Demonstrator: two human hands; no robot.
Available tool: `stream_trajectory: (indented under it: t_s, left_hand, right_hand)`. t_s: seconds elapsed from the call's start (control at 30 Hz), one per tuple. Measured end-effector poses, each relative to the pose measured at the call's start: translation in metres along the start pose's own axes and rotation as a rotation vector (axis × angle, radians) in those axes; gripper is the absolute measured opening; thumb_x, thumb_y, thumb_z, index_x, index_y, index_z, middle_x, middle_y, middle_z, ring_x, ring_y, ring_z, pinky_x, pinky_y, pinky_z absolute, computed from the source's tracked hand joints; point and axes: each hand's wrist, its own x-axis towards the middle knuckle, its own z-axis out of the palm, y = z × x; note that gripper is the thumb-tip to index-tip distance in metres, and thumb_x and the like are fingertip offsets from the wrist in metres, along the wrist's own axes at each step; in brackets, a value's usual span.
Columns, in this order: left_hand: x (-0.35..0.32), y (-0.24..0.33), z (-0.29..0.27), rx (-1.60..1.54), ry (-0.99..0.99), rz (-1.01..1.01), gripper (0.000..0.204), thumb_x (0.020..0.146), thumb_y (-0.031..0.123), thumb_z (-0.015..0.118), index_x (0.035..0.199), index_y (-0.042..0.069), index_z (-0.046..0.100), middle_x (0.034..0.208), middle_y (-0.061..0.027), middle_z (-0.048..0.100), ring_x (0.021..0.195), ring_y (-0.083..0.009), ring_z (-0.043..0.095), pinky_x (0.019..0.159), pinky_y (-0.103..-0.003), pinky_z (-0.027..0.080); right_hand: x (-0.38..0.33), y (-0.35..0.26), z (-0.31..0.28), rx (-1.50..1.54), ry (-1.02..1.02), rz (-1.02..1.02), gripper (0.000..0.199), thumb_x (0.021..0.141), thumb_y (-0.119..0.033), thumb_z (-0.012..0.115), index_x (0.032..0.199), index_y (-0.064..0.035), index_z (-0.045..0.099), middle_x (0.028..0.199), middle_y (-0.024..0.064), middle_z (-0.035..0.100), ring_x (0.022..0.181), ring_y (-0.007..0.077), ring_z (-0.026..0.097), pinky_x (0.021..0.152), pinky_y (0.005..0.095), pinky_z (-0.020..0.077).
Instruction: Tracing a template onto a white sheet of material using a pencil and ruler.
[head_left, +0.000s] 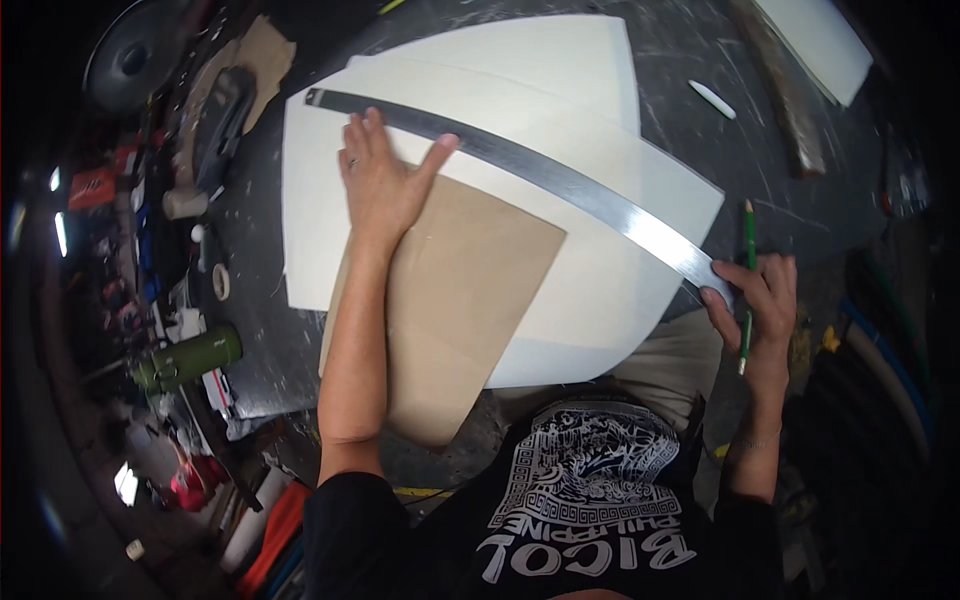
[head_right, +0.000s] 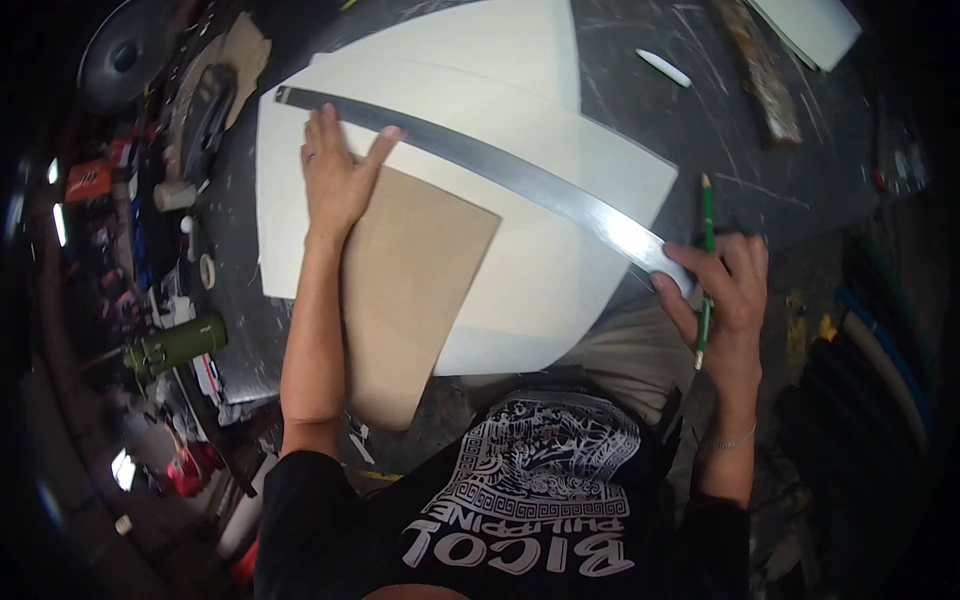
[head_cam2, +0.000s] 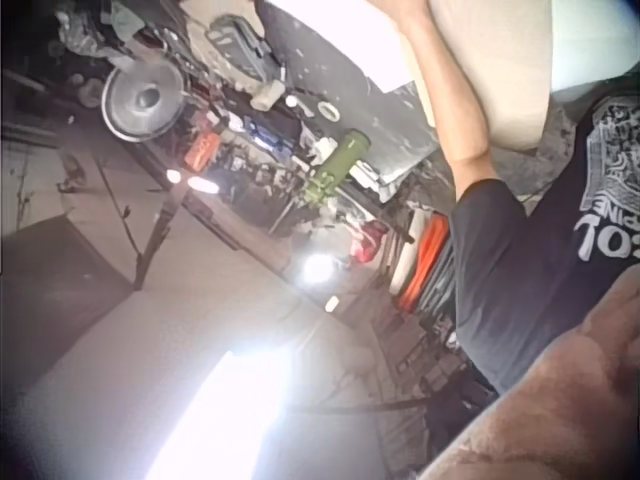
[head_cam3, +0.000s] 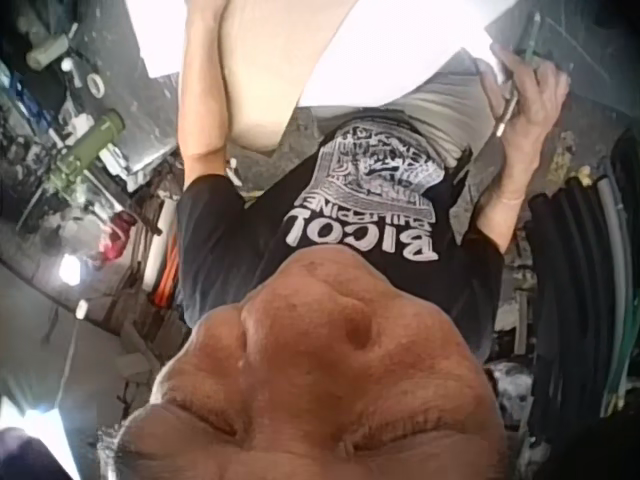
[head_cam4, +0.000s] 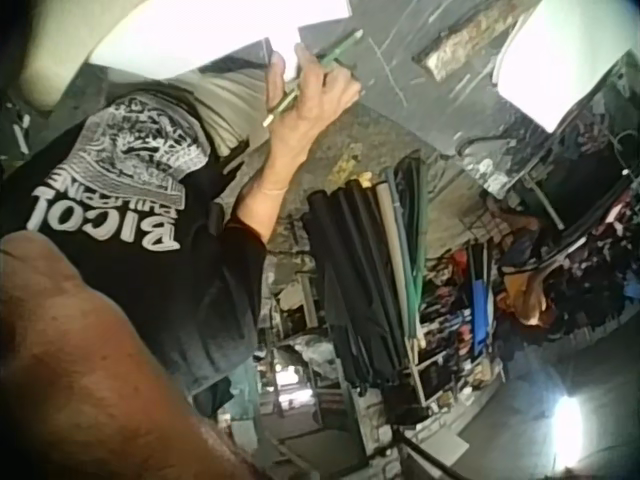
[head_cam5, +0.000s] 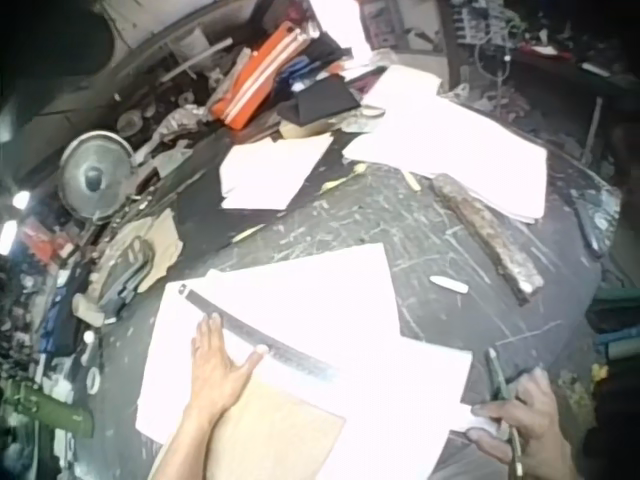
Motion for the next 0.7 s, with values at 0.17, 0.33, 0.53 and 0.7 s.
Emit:
stream_trajectory:
  t_s: [0.17, 0.33, 0.53, 0.7]
  left_hand:
    - [0.000, -0.011, -0.003, -0.043, -0.010, -0.033, 0.112, 0.086, 0.077, 0.056, 0.156, -0.006, 0.029, 0.162, -0.0287, 0.025, 0.155, -0.0383, 0.017, 0.126, -0.048, 0.010]
    - [0.003, -0.013, -0.003, 0.028, -0.012, -0.007, 0.106, 0.091, 0.074, 0.052, 0.155, -0.007, 0.028, 0.162, -0.0306, 0.024, 0.154, -0.0393, 0.017, 0.125, -0.047, 0.012]
    - [0.003, -0.013, 0.000, 0.017, -0.008, -0.005, 0.107, 0.091, 0.075, 0.052, 0.156, -0.006, 0.028, 0.162, -0.0300, 0.023, 0.155, -0.0377, 0.016, 0.125, -0.047, 0.012]
    - [0.004, -0.016, 0.000, 0.067, -0.019, -0.017, 0.110, 0.089, 0.078, 0.051, 0.157, -0.005, 0.026, 0.164, -0.0271, 0.022, 0.155, -0.0360, 0.015, 0.125, -0.047, 0.012]
  right_hand:
    - [0.003, 0.009, 0.002, 0.026, -0.011, -0.039, 0.029, 0.074, -0.018, 0.085, 0.099, -0.0103, 0.074, 0.081, 0.0047, 0.049, 0.080, 0.0242, 0.048, 0.072, 0.0377, 0.0376]
    - [-0.002, 0.012, 0.004, 0.038, 0.009, -0.031, 0.028, 0.077, -0.024, 0.084, 0.101, -0.0119, 0.075, 0.081, 0.0039, 0.046, 0.082, 0.0227, 0.046, 0.072, 0.0363, 0.0374]
    - [-0.005, 0.013, 0.003, 0.045, -0.009, -0.012, 0.028, 0.076, -0.025, 0.085, 0.100, -0.0124, 0.075, 0.086, 0.0041, 0.050, 0.083, 0.0233, 0.048, 0.076, 0.0377, 0.0399]
    - [-0.005, 0.012, 0.004, 0.047, -0.002, -0.017, 0.028, 0.076, -0.025, 0.085, 0.100, -0.0125, 0.075, 0.086, 0.0041, 0.050, 0.083, 0.0232, 0.048, 0.076, 0.0379, 0.0401]
